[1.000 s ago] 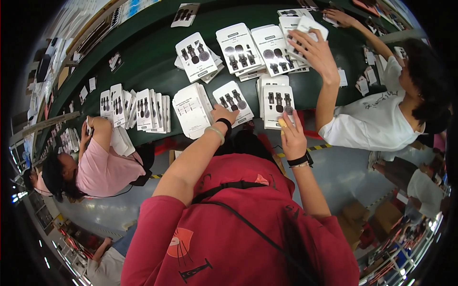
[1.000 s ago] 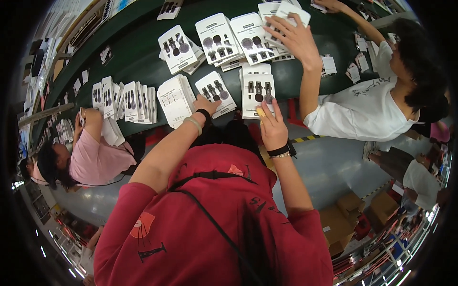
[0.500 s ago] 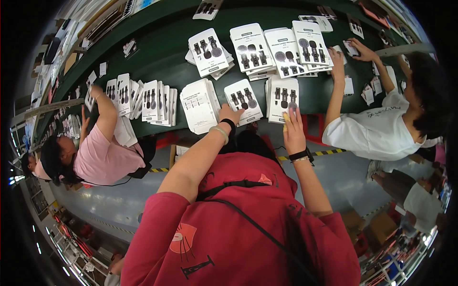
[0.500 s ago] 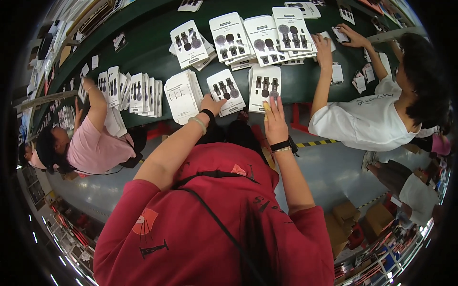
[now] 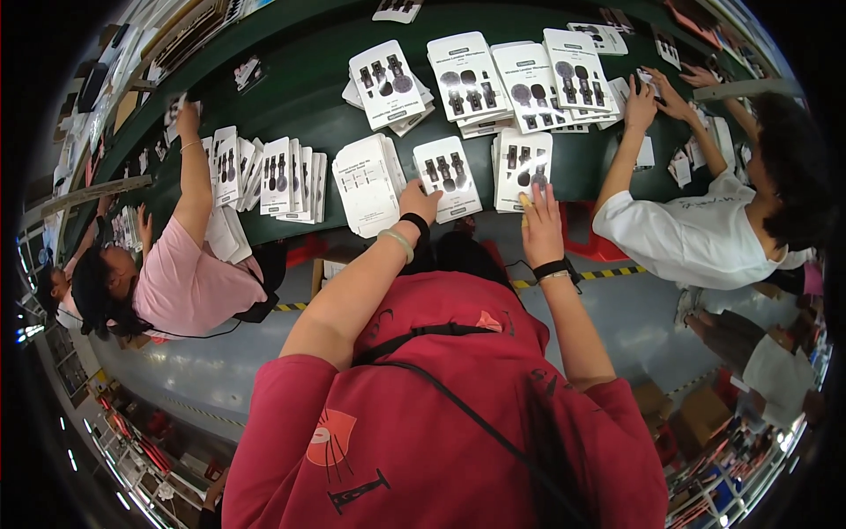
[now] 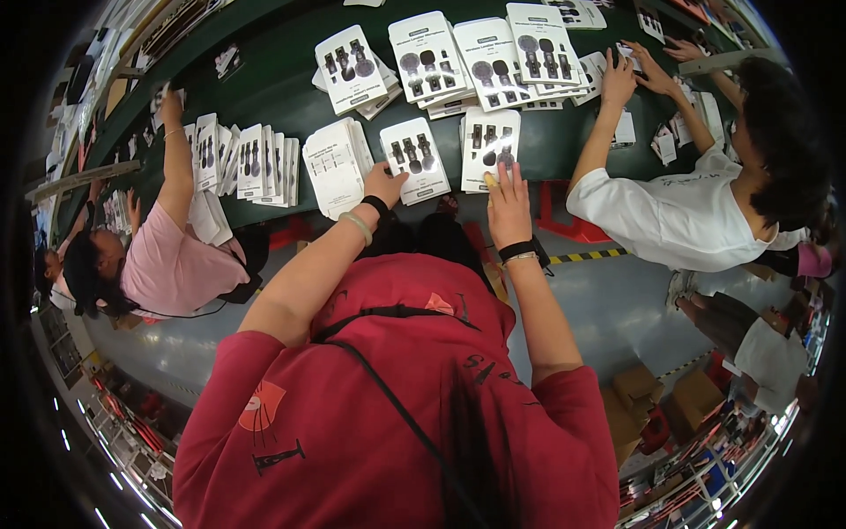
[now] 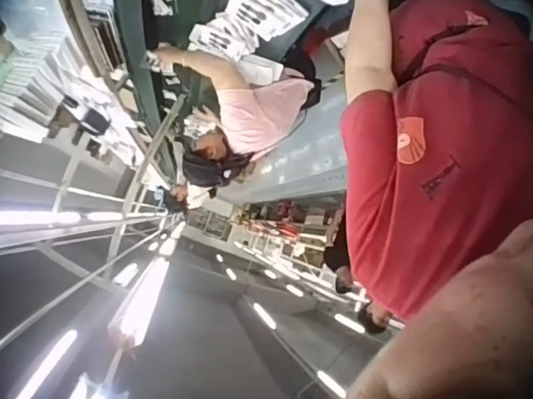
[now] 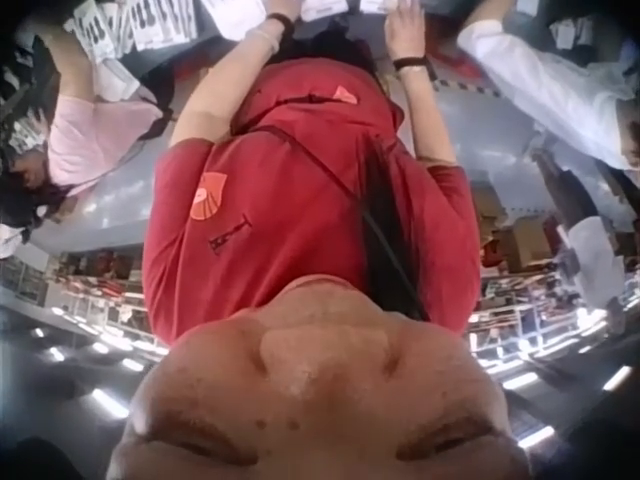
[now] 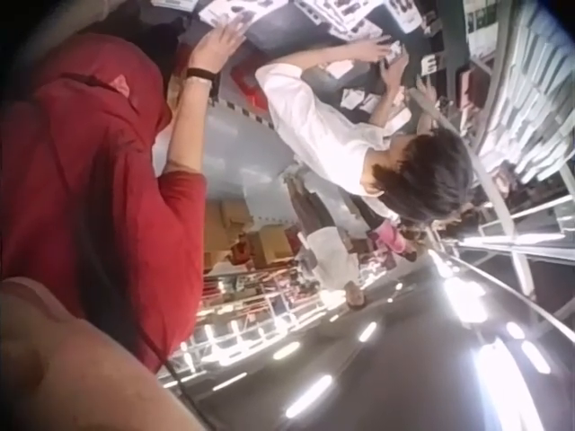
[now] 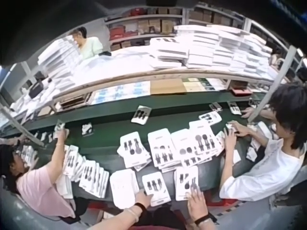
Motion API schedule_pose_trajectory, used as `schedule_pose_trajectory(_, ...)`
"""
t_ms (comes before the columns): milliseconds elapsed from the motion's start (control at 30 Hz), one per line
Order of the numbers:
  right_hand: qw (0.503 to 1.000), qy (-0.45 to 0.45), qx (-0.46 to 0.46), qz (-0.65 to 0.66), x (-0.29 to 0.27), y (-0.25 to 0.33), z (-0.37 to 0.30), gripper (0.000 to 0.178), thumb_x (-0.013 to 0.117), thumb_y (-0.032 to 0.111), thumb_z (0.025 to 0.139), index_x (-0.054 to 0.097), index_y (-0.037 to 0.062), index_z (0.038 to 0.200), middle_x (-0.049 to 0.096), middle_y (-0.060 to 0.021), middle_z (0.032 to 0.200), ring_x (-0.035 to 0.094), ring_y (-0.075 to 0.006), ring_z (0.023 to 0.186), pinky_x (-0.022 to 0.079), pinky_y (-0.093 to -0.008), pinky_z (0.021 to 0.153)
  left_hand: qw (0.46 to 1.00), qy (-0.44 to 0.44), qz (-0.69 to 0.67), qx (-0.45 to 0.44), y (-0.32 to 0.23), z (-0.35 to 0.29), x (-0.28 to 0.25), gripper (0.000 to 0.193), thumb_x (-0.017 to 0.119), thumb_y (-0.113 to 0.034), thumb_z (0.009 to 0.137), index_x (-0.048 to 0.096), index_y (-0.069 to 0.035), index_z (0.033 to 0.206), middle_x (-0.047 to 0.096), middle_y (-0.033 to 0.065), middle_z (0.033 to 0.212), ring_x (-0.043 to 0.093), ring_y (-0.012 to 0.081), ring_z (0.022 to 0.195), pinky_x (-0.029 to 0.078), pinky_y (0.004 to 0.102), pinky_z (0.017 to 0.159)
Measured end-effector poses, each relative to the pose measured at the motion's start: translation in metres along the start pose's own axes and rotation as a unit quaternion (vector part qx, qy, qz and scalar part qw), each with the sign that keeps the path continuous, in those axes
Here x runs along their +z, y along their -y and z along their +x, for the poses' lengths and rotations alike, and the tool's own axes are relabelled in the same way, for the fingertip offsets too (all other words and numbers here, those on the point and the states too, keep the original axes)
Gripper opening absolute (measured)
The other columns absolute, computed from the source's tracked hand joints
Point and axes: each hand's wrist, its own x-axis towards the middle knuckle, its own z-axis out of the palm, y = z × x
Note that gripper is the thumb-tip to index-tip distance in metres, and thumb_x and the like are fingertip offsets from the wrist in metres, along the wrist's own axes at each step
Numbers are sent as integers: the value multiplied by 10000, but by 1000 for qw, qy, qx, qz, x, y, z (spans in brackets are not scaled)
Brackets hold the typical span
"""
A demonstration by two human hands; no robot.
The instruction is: The person picks up a stack of paper inserts from a box and moves to a conveyor belt. They then pick up an insert, fold it, and slide it into a white box before placing the box onto a stack on the belt.
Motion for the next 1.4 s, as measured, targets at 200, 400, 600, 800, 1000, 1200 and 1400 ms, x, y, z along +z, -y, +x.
schedule_pose_trajectory(200,1000,2,14,-20,-7,8,-1,457,587,40,870,566,80,1324,363,-143,1545,265,-396,1455,281,-522,1158,997,36,-58,-30,-1,-7,3,437,743,-325,828,662,38,1057,707,222,942,681,374,912,529,425,815)
schedule_pose_trajectory(400,999,14,15,-31,-8,13,-1,427,607,54,864,578,75,1290,328,-140,1566,239,-393,1467,269,-540,1163,991,60,-118,-11,27,6,8,424,730,-338,827,664,30,1025,706,222,918,678,383,890,528,438,804)
schedule_pose_trajectory(600,999,33,17,-34,-8,18,1,451,616,47,853,574,79,1301,320,-142,1572,232,-399,1468,267,-543,1165,997,30,-12,66,12,2,7,441,737,-327,815,651,23,1068,685,250,947,636,426,938,507,467,838)
schedule_pose_trajectory(800,999,22,22,-43,-8,17,3,510,606,30,840,563,82,1346,307,-162,1579,242,-414,1461,273,-510,1163,992,-4,-64,112,-2,-39,-37,486,756,-266,808,596,17,1170,600,270,1097,569,436,1032,474,479,912)
schedule_pose_trajectory(1000,998,-19,54,-23,-8,26,7,557,642,24,830,558,120,1372,287,-195,1578,258,-441,1445,323,-481,1140,930,-272,150,197,45,-30,-116,658,805,-294,786,530,14,1299,580,215,1116,561,348,1003,478,428,880)
schedule_pose_trajectory(1200,997,-17,76,18,0,21,9,564,658,-10,822,585,158,1355,296,-214,1564,330,-415,1415,364,-448,1122,986,-131,99,39,87,0,-129,692,796,-298,780,514,15,1329,567,241,1156,560,403,1055,470,432,941)
schedule_pose_trajectory(1400,996,-35,71,49,2,23,-3,503,634,-43,832,635,142,1300,326,-202,1551,369,-384,1400,377,-410,1116,990,-123,68,23,100,3,-137,559,783,-269,789,597,7,1237,630,168,1017,610,327,937,500,408,845)
